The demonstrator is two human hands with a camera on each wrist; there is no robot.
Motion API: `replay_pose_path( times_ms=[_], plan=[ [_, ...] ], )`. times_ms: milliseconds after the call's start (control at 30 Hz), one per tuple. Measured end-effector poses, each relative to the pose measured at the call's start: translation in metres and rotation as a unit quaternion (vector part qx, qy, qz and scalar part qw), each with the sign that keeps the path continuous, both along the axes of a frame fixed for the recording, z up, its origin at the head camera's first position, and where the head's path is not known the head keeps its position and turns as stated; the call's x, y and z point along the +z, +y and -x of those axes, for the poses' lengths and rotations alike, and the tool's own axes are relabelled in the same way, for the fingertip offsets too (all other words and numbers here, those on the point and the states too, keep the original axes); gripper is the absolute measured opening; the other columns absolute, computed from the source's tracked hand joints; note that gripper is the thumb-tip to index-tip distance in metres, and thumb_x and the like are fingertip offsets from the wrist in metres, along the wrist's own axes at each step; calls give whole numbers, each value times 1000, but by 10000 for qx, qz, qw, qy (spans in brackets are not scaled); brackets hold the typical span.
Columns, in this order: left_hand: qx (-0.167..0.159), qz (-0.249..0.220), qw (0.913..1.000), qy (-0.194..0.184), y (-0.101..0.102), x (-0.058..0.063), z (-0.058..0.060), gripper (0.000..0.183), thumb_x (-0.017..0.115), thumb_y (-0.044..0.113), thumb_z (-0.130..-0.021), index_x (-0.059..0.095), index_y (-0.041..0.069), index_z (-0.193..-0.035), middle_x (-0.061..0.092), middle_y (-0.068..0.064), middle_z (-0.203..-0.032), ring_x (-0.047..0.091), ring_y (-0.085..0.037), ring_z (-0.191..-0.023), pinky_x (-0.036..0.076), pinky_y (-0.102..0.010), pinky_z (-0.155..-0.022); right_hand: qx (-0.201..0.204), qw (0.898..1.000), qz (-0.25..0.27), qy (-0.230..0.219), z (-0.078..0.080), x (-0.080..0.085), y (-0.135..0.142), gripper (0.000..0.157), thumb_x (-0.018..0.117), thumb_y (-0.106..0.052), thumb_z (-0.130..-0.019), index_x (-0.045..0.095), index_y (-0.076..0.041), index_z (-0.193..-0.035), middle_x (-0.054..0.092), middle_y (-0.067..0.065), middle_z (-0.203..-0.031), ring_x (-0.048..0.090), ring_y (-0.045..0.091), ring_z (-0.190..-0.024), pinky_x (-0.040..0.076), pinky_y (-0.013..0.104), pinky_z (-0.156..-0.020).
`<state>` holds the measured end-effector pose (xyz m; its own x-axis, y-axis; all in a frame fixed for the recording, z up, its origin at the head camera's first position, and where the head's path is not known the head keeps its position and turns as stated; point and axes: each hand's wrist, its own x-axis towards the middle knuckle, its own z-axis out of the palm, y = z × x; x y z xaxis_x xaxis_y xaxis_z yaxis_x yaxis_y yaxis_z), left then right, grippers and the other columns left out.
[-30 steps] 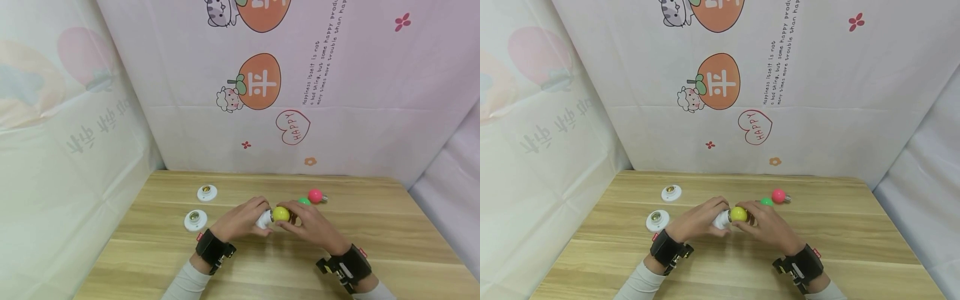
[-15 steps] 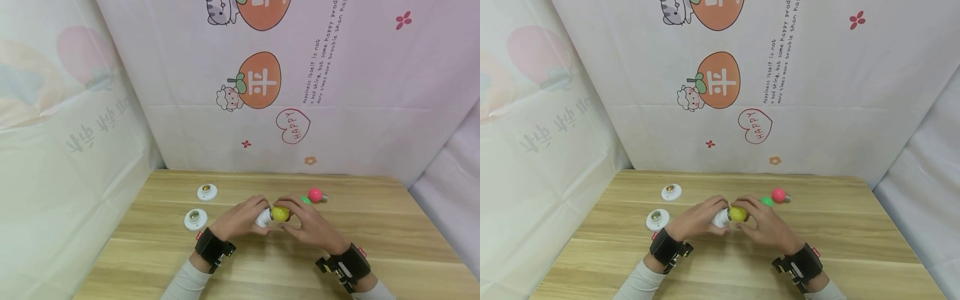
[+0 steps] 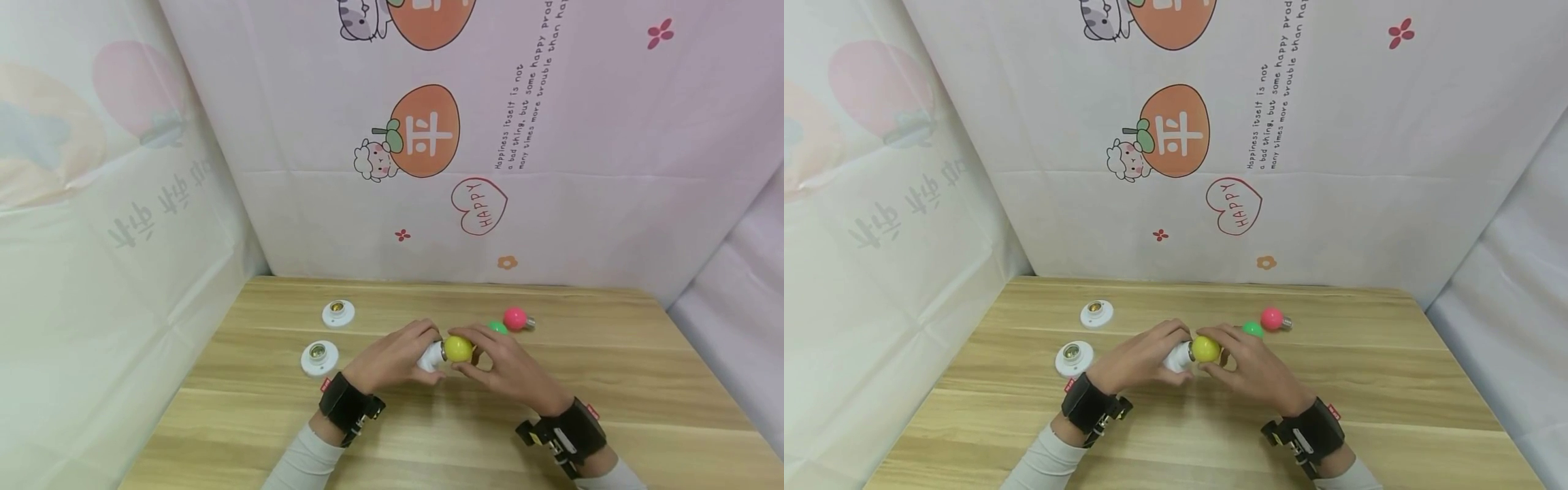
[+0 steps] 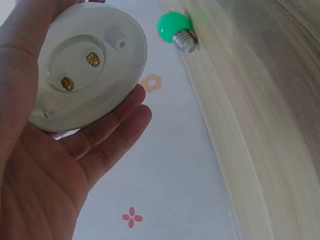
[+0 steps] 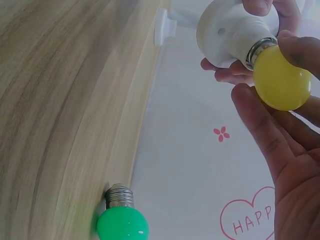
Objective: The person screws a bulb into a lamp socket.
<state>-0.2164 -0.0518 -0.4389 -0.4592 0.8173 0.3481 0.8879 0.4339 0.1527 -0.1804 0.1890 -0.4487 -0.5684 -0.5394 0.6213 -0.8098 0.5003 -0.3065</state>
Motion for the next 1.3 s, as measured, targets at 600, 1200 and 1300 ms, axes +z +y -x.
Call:
replay_pose_path(
  times_ms=[600, 1200, 1300],
  plan=[
    [66, 12, 10000, -64, 1, 0, -1, 42, 66, 46, -82, 54, 15, -110, 46, 10, -106, 41, 0, -91, 44, -11, -75, -361, 9985, -181, -359, -1, 0, 0, 56, 74, -34, -83, 55, -10, -131, 60, -7, -115, 54, 2, -86, 53, 21, -65],
    [26, -68, 9997, -231, 0, 0, -1, 44, 68, 46, -82, 54, 16, -111, 46, 11, -104, 43, -1, -90, 43, -10, -74, 177, 9993, -182, 280, 1, 2, 2, 62, 80, -11, -72, 56, -11, -130, 55, -1, -129, 54, 12, -112, 51, 24, -87],
    [28, -83, 9996, -265, -1, 0, -1, 44, 68, 46, -82, 54, 16, -111, 47, 11, -104, 43, 0, -90, 43, -10, -74, 190, 9993, -148, 279, 1, 3, 1, 63, 81, -10, -71, 57, -10, -129, 57, -1, -128, 55, 10, -109, 52, 22, -84]
  ],
)
